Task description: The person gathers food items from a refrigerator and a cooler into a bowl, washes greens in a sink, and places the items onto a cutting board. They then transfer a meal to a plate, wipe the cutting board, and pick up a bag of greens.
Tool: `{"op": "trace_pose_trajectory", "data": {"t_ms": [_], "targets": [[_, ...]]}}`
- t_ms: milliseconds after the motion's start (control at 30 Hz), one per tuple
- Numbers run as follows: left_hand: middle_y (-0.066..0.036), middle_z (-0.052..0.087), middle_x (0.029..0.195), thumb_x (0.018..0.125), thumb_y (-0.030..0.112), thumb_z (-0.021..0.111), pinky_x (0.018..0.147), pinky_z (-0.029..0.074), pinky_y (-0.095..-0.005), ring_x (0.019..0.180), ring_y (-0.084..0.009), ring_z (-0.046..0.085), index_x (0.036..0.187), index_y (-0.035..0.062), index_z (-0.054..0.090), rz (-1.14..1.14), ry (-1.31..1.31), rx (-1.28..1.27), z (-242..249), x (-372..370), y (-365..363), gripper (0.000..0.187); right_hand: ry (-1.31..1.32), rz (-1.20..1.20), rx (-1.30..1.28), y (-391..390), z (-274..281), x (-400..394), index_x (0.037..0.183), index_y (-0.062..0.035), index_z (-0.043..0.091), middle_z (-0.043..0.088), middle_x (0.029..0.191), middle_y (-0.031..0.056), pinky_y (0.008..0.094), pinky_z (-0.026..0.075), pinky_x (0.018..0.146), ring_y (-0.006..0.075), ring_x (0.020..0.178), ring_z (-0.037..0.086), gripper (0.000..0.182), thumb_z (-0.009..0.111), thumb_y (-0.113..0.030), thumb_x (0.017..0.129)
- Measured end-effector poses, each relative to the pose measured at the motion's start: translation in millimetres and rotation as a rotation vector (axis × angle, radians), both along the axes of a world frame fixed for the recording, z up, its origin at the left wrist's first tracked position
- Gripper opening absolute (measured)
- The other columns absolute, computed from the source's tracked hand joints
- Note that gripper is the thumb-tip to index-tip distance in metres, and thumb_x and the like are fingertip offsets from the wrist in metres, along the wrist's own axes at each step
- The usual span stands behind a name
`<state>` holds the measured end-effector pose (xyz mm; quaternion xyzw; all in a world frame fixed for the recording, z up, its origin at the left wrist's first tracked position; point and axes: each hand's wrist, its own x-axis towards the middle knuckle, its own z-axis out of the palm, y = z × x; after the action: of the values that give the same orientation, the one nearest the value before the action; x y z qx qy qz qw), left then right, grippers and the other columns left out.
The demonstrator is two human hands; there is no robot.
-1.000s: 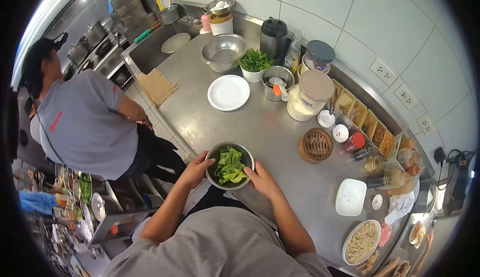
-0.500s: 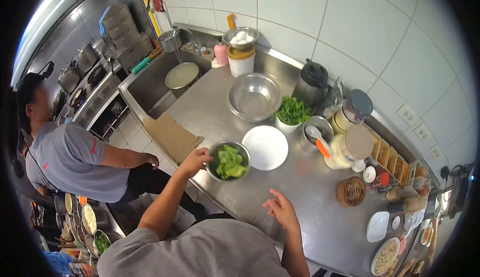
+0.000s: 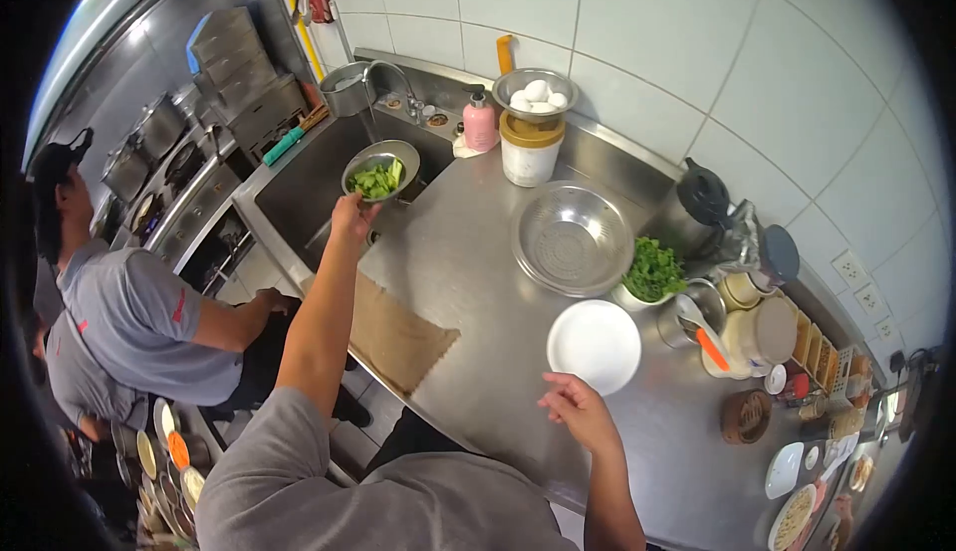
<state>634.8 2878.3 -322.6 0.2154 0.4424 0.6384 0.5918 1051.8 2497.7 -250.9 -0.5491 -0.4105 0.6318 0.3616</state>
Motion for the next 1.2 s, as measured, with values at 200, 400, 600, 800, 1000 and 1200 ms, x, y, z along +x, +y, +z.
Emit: {"op": "trace_pose_trajectory", "data": {"t_ms": [200,400,600,800,1000,1200], "targets": [[-0.011,0.055,0.087,0.084,0.004,0.055,0.059,0.058,-0.0377,0.071,-0.0260,0.062,0.094,0.0046,0.044,0.178,-0.113,-0.046,-24,-46,161,0.015,-0.039,0.086,-0.055,115,-15,-144,0.128,-0.0075,0.049,0.061,0.098,0.0041,0.0254,0.049,0.072,0.0103,0.080,0.057,0.037,0.056,-0.011,0.092],[-0.013,0.054,0.090,0.083,0.003,0.051,0.061,0.060,-0.0366,0.075,-0.0238,0.061,0.088,0.0033,0.043,0.051,-0.067,0.007,-22,-80,249,0.009,0.053,0.018,0.192,285,8,-237,0.133,-0.0024,0.044,0.061,0.105,0.0062,0.0255,0.048,0.079,0.0123,0.090,0.058,0.042,0.055,-0.010,0.093],[-0.005,0.051,0.078,0.083,0.002,0.050,0.051,0.056,-0.0335,0.069,-0.0197,0.059,0.086,0.0066,0.045,-0.124,-0.010,-0.071,-18,-96,264,0.007,-0.265,-0.148,0.592,508,-10,-309,0.130,-0.0001,0.046,0.060,0.116,0.0107,0.0274,0.045,0.092,0.0167,0.106,0.057,0.038,0.053,-0.006,0.093],[-0.005,0.055,0.081,0.084,0.002,0.049,0.050,0.054,-0.0299,0.069,-0.0162,0.058,0.088,0.0066,0.049,-0.184,-0.004,0.003,0,-93,251,0.006,-0.969,0.056,0.838,651,-41,-387,0.126,-0.0105,0.051,0.053,0.120,0.0188,0.0400,0.045,0.093,0.0336,0.107,0.056,0.052,0.066,-0.011,0.076],[-0.004,0.055,0.078,0.083,0.007,0.052,0.048,0.055,-0.0283,0.059,-0.0145,0.056,0.083,0.0073,0.049,-0.275,0.027,-0.071,-19,-116,259,0.003,-1.028,0.356,0.590,703,-73,-390,0.112,-0.0099,0.055,0.052,0.117,0.0180,0.0408,0.047,0.089,0.0359,0.104,0.056,0.046,0.067,-0.004,0.067],[-0.006,0.055,0.081,0.082,0.006,0.053,0.054,0.057,-0.0344,0.066,-0.0182,0.059,0.087,0.0066,0.048,-0.259,-0.021,-0.162,-42,-117,274,0.007,-0.886,0.318,0.581,718,-50,-375,0.119,-0.0102,0.055,0.054,0.117,0.0157,0.0339,0.043,0.095,0.0314,0.110,0.053,0.060,0.077,-0.007,0.063]]}}
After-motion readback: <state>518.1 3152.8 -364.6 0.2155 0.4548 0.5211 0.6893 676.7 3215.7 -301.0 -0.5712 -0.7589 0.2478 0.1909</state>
